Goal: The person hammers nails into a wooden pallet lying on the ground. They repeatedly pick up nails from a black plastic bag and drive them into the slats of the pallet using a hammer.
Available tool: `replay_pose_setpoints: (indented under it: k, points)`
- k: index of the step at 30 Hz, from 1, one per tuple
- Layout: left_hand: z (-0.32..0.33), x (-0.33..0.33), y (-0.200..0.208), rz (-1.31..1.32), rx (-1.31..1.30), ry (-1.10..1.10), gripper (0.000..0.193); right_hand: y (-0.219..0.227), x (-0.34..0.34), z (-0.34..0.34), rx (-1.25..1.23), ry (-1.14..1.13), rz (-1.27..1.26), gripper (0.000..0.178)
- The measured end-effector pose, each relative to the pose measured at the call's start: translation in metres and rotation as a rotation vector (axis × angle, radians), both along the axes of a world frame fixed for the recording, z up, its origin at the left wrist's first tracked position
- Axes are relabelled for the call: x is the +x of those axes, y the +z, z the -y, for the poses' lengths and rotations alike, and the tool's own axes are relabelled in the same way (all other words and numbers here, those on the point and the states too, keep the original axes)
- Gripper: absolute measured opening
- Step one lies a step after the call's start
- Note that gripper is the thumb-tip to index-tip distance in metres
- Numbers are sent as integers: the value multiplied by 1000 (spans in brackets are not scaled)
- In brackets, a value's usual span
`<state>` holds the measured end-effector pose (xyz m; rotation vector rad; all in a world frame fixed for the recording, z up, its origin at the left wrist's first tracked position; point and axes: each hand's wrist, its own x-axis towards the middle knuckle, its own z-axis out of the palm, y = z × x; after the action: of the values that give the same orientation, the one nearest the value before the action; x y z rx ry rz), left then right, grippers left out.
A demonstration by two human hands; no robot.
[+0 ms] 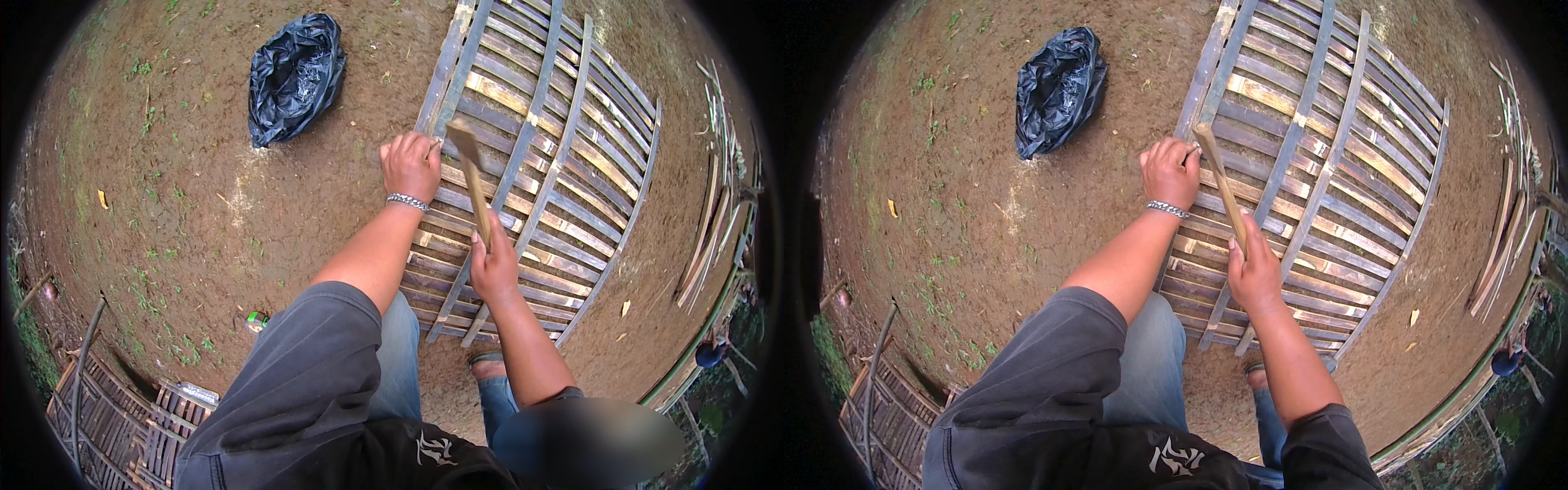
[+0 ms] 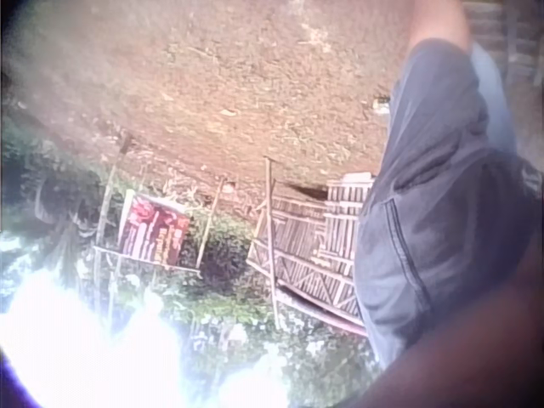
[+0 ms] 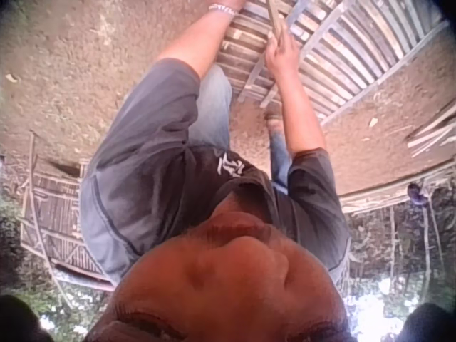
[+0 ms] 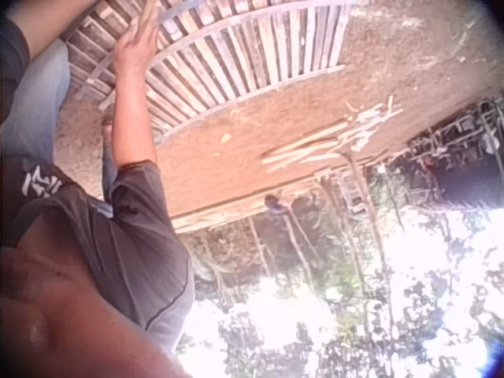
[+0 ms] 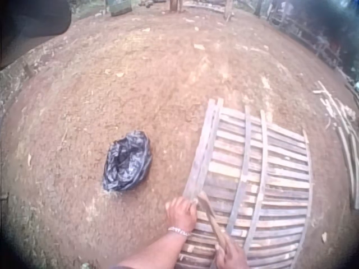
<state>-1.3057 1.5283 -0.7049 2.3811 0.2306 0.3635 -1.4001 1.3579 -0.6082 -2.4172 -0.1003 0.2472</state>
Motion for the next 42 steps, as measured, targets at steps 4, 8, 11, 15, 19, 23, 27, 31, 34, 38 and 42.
replay_pose_setpoints:
  k: [4, 8, 11, 15, 19, 23, 27, 31, 34, 38, 42]
  points:
    - [-1, 0, -2, -12, 11, -2, 6, 6, 0, 1, -63, -24, -129, 50]
    - [-3, -3, -3, -24, -28, -4, 12, -1, 2, -1, 43, 23, 151, 50]
    - [-6, -13, 2, -2, 5, 30, 23, 1, 4, 2, -129, 8, -215, 49]
    - [-17, -55, 0, -8, 162, -118, 34, 3, 3, 3, -12, 5, -39, 49]
    - [-16, -53, 7, -38, 197, -150, 32, -2, -1, 4, 7, 12, -73, 49]
    - [-16, -51, 2, -18, 187, -128, 32, -13, 3, 8, -4, -3, -158, 49]
    - [-15, -54, 0, -15, 180, -134, 32, -13, -2, 16, 165, 17, 97, 49]
    - [-16, -52, -1, 17, 183, -127, 32, -26, -1, 16, 33, 32, -70, 49]
    - [-15, -54, 0, 3, 180, -137, 33, -23, -4, 19, 68, -25, 12, 48]
    - [-14, -53, 0, 8, 187, -135, 33, -28, -10, 19, 255, -58, 70, 47]
    - [-15, -55, -1, 32, 183, -128, 33, -29, 3, 12, 49, 7, -75, 50]
